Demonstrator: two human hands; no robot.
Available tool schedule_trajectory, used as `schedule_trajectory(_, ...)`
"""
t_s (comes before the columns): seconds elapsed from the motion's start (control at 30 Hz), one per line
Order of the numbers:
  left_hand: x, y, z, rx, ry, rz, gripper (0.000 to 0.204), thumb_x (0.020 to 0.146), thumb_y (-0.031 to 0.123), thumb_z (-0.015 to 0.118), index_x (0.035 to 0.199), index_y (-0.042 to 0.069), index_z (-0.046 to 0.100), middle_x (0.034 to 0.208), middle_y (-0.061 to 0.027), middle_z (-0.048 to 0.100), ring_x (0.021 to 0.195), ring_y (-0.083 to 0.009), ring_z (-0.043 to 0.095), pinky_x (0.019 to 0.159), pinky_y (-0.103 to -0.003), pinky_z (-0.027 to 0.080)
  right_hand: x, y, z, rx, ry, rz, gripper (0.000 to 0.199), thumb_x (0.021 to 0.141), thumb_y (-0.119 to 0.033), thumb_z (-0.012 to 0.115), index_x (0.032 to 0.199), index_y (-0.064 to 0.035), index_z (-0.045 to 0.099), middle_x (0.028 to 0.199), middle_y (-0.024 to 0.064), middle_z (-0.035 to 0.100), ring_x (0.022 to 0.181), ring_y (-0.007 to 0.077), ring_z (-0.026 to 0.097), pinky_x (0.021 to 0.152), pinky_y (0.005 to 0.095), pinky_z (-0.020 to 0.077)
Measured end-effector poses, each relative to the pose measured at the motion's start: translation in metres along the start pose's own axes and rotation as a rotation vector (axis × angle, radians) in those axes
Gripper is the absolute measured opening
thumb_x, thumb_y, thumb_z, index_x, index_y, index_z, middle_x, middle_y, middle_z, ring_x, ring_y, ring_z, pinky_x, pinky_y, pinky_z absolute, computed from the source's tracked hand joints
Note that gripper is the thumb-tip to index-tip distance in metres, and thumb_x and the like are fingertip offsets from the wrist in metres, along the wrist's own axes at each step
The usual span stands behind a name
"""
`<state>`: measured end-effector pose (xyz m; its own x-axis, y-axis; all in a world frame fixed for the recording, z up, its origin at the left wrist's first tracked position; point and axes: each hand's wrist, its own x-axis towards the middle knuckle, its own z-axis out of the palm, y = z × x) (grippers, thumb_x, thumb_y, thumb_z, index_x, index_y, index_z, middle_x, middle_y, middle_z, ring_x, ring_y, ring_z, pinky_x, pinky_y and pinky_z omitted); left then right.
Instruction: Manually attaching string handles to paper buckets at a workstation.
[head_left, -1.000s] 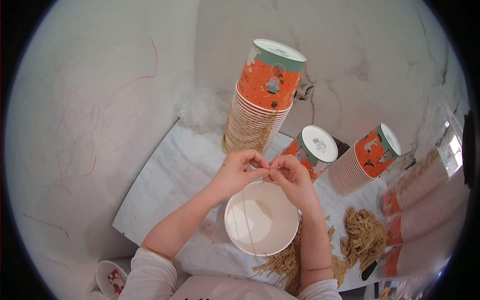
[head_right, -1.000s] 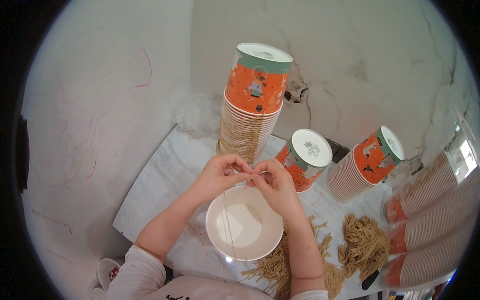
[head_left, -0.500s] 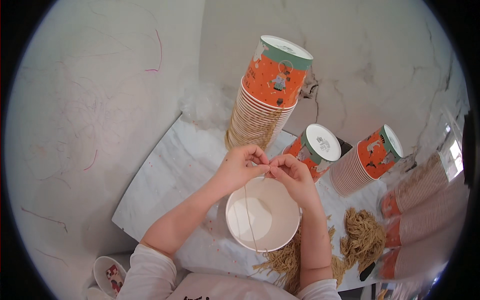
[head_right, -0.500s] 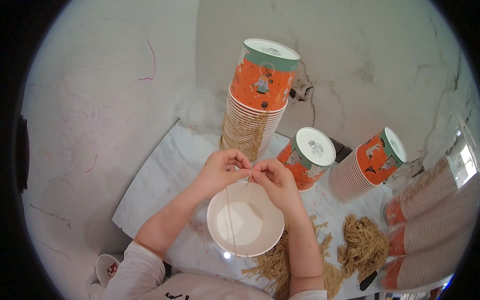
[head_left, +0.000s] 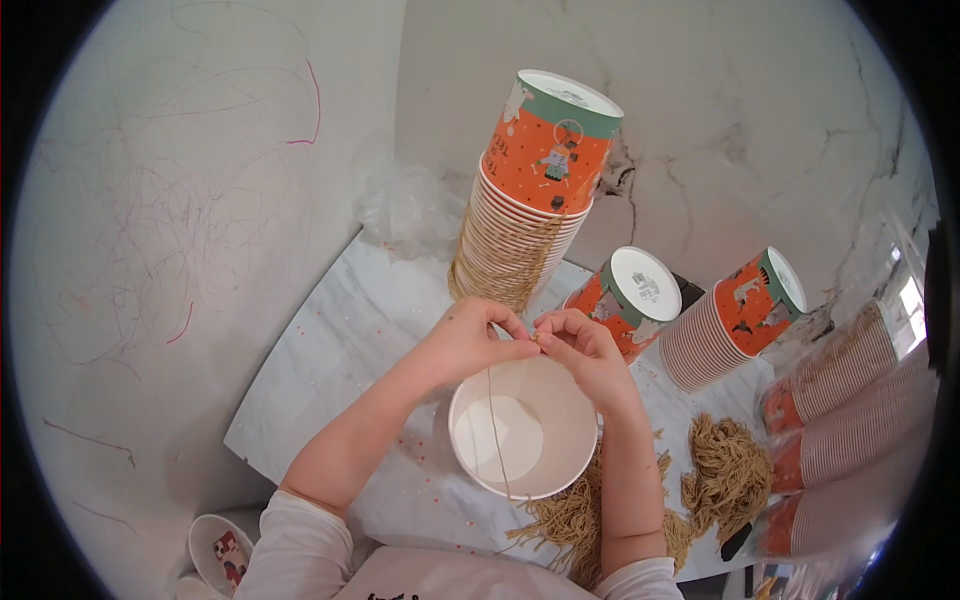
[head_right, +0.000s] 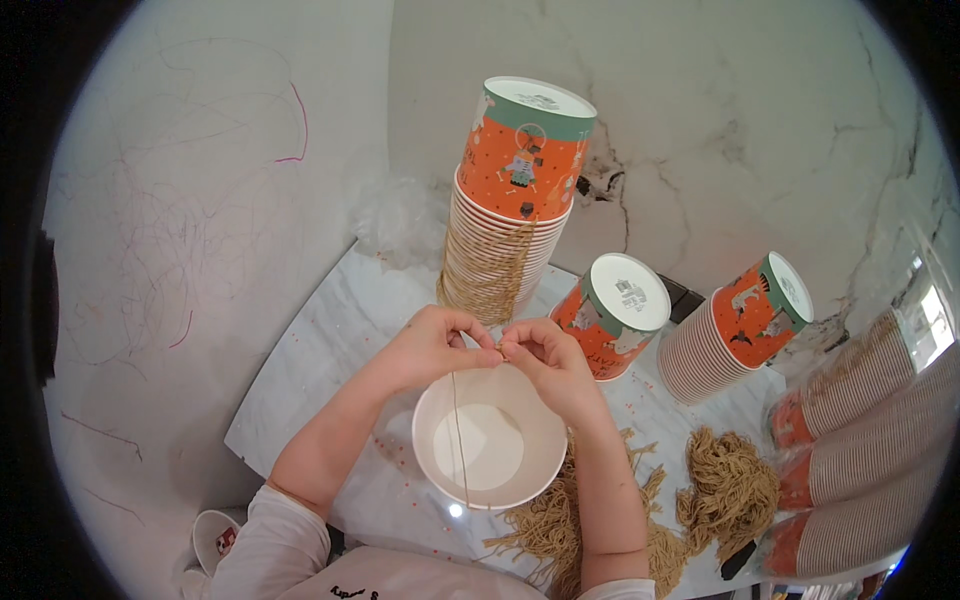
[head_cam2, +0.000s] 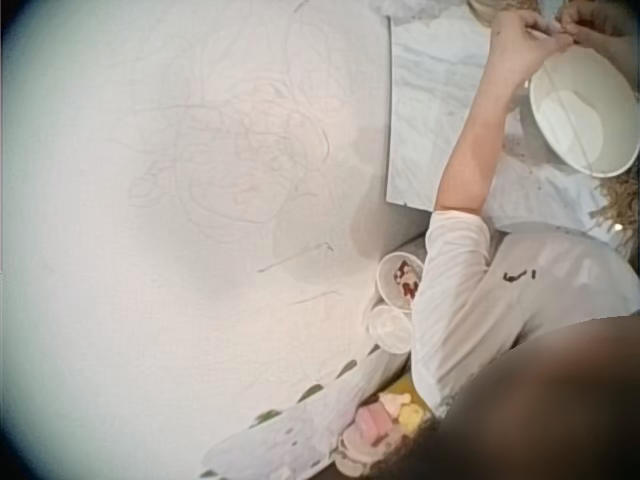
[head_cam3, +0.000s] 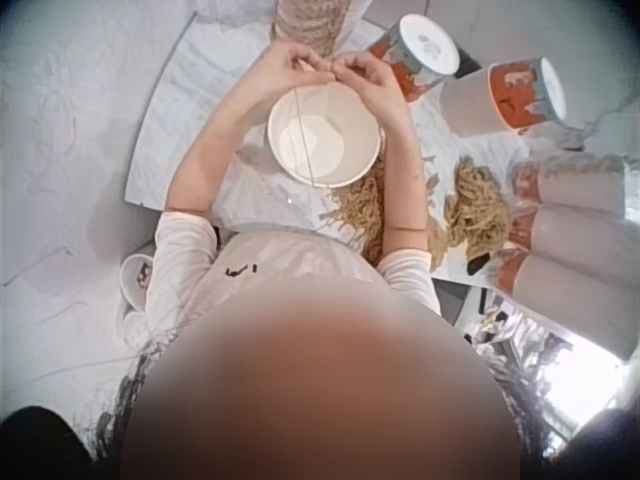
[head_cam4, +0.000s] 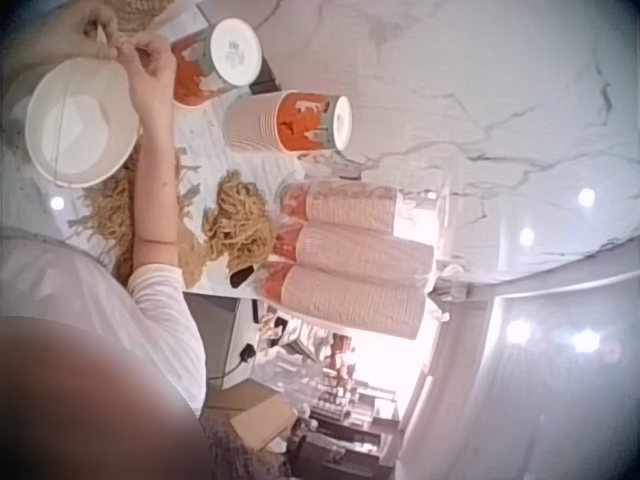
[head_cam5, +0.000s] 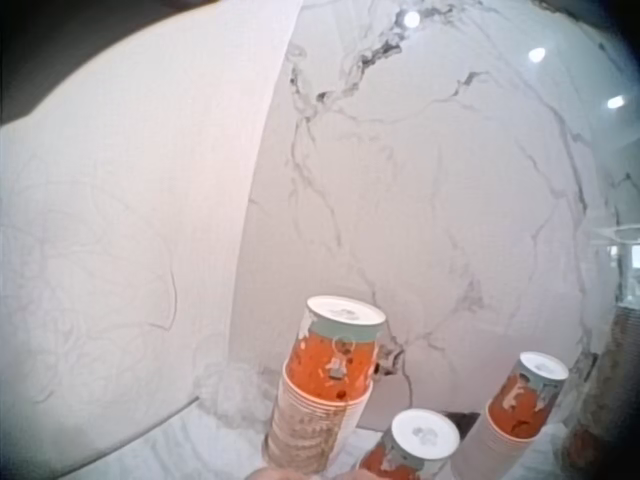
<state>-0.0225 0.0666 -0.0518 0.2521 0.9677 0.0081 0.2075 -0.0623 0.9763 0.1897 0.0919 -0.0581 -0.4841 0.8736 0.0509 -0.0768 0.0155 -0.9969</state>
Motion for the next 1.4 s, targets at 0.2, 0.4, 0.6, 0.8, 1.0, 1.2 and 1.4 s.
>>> schedule_trajectory(0.2,0.005,-0.009,0.0,-0.167,0.0,0.012,0.017,0.089,0.015,0.078,0.093,-0.001,0.073,0.08,-0.004,0.072,0.071,-0.0058,0.064,0.061,-0.022,0.051,0.0,0.0,0.003,-0.138,-0.01,-0.097,0.013,0.096,-0.003,0.066,0.107,0.0006,0.062,0.1,-0.0006,0.064,0.092,0.0056,0.062,0.081,0.022,0.0517)
schedule_trajectory(0.4,0.007,-0.009,0.0,-0.213,0.005,-0.014,0.015,0.088,0.014,0.078,0.09,0.0,0.073,0.079,-0.002,0.07,0.069,-0.005,0.06,0.059,-0.021,0.046,-0.003,-0.009,0.004,-0.327,-0.026,-0.157,0.023,0.088,-0.006,0.076,0.106,0.0009,0.063,0.095,0.002,0.068,0.088,0.0095,0.065,0.081,0.0249,0.0535)
schedule_trajectory(0.6,0.005,-0.007,-0.004,-0.227,0.002,-0.05,0.014,0.085,0.018,0.079,0.085,0.004,0.075,0.077,0.0017,0.068,0.065,-0.0034,0.053,0.055,-0.022,0.039,-0.007,-0.019,0.018,-0.575,0.055,-0.154,0.013,0.084,-0.003,0.076,0.092,0.0021,0.067,0.088,0.0021,0.068,0.081,0.0088,0.064,0.077,0.0243,0.0523)
schedule_trajectory(0.8,0.006,-0.002,-0.014,-0.201,0.016,-0.101,0.016,0.083,0.015,0.078,0.088,0.001,0.076,0.082,-0.0031,0.071,0.073,-0.0071,0.061,0.063,-0.025,0.046,-0.008,-0.019,0.015,-0.607,0.062,-0.132,0.013,0.084,-0.004,0.076,0.09,0.0026,0.067,0.087,0.0024,0.068,0.08,0.0088,0.064,0.075,0.0243,0.0524)
schedule_trajectory(1.0,0.008,-0.008,-0.016,-0.197,0.01,-0.087,0.013,0.081,0.012,0.078,0.083,0.0,0.074,0.081,-0.003,0.071,0.072,-0.008,0.061,0.064,-0.025,0.048,-0.012,-0.023,0.005,-0.681,-0.077,-0.188,0.011,0.082,-0.002,0.076,0.087,0.0019,0.067,0.091,0.0045,0.066,0.086,0.0116,0.064,0.079,0.0265,0.0519)
schedule_trajectory(1.2,0.011,-0.018,-0.008,-0.148,-0.035,-0.047,0.008,0.081,0.008,0.075,0.08,0.001,0.072,0.078,-0.0019,0.07,0.07,-0.0071,0.059,0.063,-0.025,0.048,-0.019,-0.032,0.005,-0.694,-0.225,-0.183,0.01,0.08,0.001,0.074,0.083,0.0015,0.065,0.092,0.0062,0.066,0.091,0.0163,0.063,0.078,0.0296,0.0506)
schedule_trajectory(1.4,0.014,-0.027,0.001,-0.026,-0.041,-0.005,0.008,0.082,0.007,0.073,0.081,-0.001,0.071,0.077,-0.0016,0.069,0.071,-0.0061,0.059,0.064,-0.024,0.049,-0.021,-0.037,0.003,-0.73,-0.301,-0.183,0.011,0.079,0.001,0.074,0.084,0.0024,0.064,0.092,0.0083,0.066,0.091,0.02,0.064,0.078,0.0305,0.05)
